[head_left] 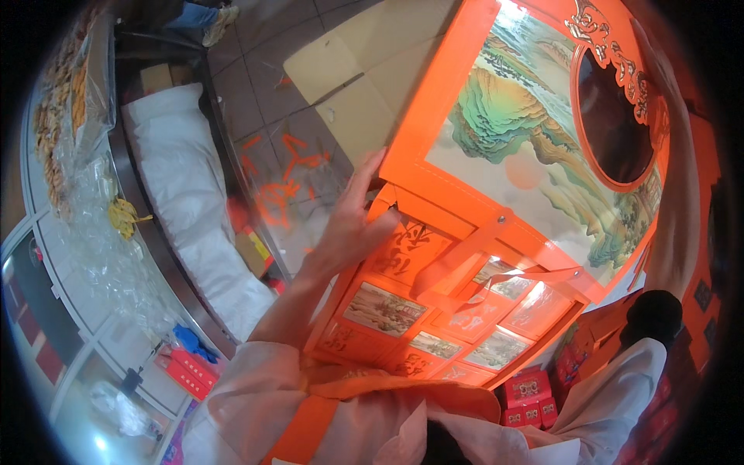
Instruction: The person assembles orange cardboard boxes by folding the flaps and securing the structure. They handle the boxes one at a time, folding the sides and top flaps to form a complete container. The person then places the assembled boxes into a larger cardboard shipping box.
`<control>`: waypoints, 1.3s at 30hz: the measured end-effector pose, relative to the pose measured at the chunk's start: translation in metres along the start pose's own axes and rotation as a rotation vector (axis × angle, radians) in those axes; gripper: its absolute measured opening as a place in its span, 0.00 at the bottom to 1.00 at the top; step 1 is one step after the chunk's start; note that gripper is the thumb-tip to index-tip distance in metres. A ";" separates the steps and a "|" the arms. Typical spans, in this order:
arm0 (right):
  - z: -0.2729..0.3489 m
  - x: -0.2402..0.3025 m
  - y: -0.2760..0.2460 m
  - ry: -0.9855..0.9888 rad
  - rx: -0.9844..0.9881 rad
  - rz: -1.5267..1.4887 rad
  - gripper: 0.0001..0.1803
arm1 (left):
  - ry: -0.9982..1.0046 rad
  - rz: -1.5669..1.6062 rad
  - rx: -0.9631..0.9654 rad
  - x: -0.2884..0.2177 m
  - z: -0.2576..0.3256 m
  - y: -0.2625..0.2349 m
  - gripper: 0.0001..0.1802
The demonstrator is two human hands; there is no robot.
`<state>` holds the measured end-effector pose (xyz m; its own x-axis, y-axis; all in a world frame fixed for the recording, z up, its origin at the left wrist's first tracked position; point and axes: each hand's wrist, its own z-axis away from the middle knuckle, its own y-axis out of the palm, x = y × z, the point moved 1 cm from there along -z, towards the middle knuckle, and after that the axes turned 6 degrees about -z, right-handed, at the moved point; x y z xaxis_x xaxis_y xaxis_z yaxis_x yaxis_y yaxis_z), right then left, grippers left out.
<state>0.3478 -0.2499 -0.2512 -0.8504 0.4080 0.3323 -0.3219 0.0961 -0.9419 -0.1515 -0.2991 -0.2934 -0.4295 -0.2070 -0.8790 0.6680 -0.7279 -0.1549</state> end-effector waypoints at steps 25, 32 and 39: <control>0.026 0.007 -0.007 0.065 0.057 0.001 0.33 | -0.208 0.491 0.239 -0.005 -0.056 -0.006 0.47; 0.051 -0.027 -0.017 0.119 -0.038 -0.030 0.35 | -0.343 0.282 0.297 -0.008 -0.064 0.005 0.42; 0.199 -0.099 -0.007 0.378 -0.391 -0.481 0.36 | -0.436 0.256 0.326 -0.021 -0.063 0.016 0.22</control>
<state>0.3512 -0.4715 -0.2675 -0.4278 0.5178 0.7408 -0.3916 0.6325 -0.6683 -0.0936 -0.2651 -0.3056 -0.5353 -0.6006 -0.5939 0.5916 -0.7684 0.2439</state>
